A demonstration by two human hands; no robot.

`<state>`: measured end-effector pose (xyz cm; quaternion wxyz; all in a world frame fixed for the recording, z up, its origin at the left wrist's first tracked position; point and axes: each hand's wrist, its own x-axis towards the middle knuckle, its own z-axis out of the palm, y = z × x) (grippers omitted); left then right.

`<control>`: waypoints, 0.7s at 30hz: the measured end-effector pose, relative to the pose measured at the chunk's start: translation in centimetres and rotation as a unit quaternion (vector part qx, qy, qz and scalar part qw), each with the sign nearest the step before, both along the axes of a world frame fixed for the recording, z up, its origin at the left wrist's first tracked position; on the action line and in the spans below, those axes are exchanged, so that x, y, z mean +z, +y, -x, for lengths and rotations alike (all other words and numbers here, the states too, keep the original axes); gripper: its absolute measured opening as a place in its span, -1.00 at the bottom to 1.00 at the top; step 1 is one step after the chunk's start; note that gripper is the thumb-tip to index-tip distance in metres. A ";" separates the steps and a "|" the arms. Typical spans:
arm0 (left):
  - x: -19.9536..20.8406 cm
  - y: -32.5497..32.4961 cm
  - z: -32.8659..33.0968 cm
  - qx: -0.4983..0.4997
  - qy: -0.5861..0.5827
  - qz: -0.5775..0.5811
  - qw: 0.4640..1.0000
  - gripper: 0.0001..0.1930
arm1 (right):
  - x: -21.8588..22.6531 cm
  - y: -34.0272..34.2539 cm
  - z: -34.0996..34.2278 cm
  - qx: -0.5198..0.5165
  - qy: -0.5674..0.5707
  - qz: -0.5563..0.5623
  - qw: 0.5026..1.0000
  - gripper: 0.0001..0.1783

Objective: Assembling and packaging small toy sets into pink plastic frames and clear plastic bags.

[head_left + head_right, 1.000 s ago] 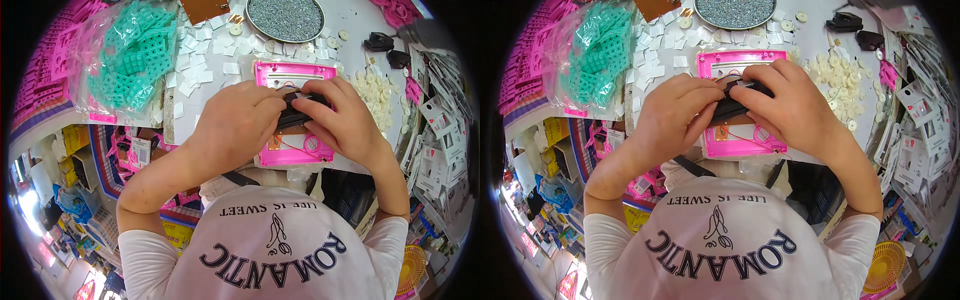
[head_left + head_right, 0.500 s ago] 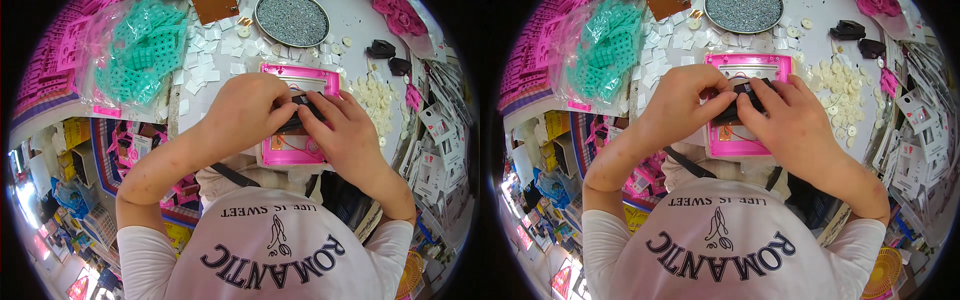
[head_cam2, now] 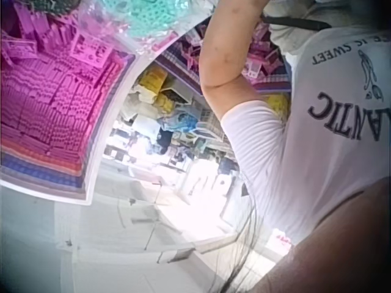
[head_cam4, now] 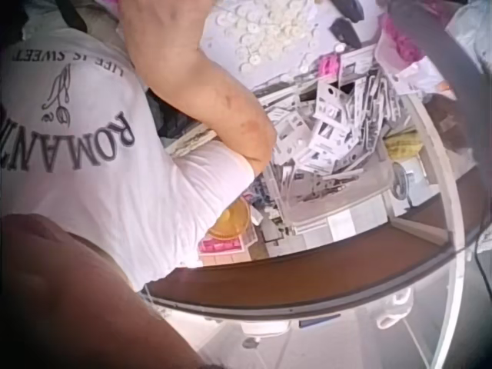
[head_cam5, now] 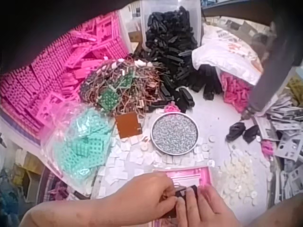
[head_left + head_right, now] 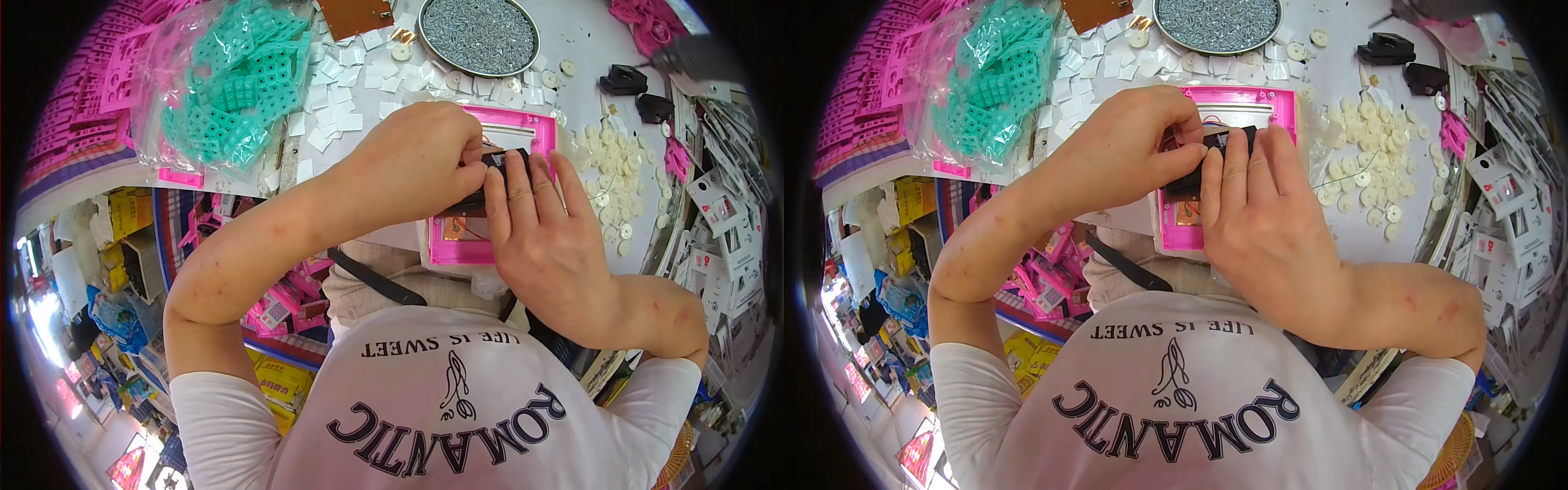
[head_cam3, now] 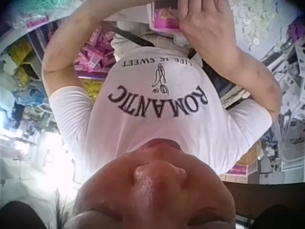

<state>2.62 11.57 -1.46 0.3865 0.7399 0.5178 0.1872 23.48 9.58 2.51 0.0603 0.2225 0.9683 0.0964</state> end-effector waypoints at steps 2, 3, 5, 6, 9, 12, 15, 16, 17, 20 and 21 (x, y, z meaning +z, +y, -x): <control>-0.1 0.0 0.0 0.000 -0.007 0.007 1.000 -0.83 | 0.1 0.4 -0.2 0.010 -0.006 0.017 1.000 -0.45; -0.2 -0.1 0.0 -0.001 -0.008 -0.001 1.000 -0.83 | 0.2 0.7 -0.4 0.016 -0.008 0.027 0.999 -0.45; -0.2 -0.1 0.0 0.003 -0.012 -0.001 1.000 -0.82 | 0.0 0.5 -0.3 0.008 -0.004 0.026 1.000 -0.44; -0.1 -0.1 0.0 0.009 -0.016 0.007 1.000 -0.82 | -0.3 0.1 -0.2 -0.005 0.002 0.016 1.000 -0.44; 0.1 -0.1 -0.3 0.012 0.002 0.000 1.000 -0.82 | -0.8 -0.7 0.5 -0.023 -0.017 -0.026 0.999 -0.45; -0.3 -0.2 -0.5 0.005 0.012 -0.047 0.999 -0.84 | -0.8 -0.1 0.3 -0.028 0.001 0.003 1.000 -0.48; -0.8 0.3 0.3 -0.044 0.034 -0.103 0.993 -0.84 | 1.4 3.0 -0.5 -0.079 0.092 0.229 0.966 -0.53; -1.0 0.8 0.8 -0.063 0.046 -0.119 0.990 -0.83 | 1.8 4.4 -1.0 -0.098 0.127 0.329 0.930 -0.54; -0.7 1.9 1.1 -0.039 0.052 -0.122 0.990 -0.83 | 1.5 5.2 -2.2 -0.093 0.227 0.259 0.934 -0.58; -0.6 8.0 0.9 0.037 0.066 -0.208 0.975 -0.82 | 2.0 8.9 -7.5 -0.094 0.488 0.062 0.866 -0.67; -1.7 9.6 0.7 0.094 0.096 -0.274 0.952 -0.81 | 2.1 11.0 -7.5 -0.082 0.583 0.017 0.808 -0.63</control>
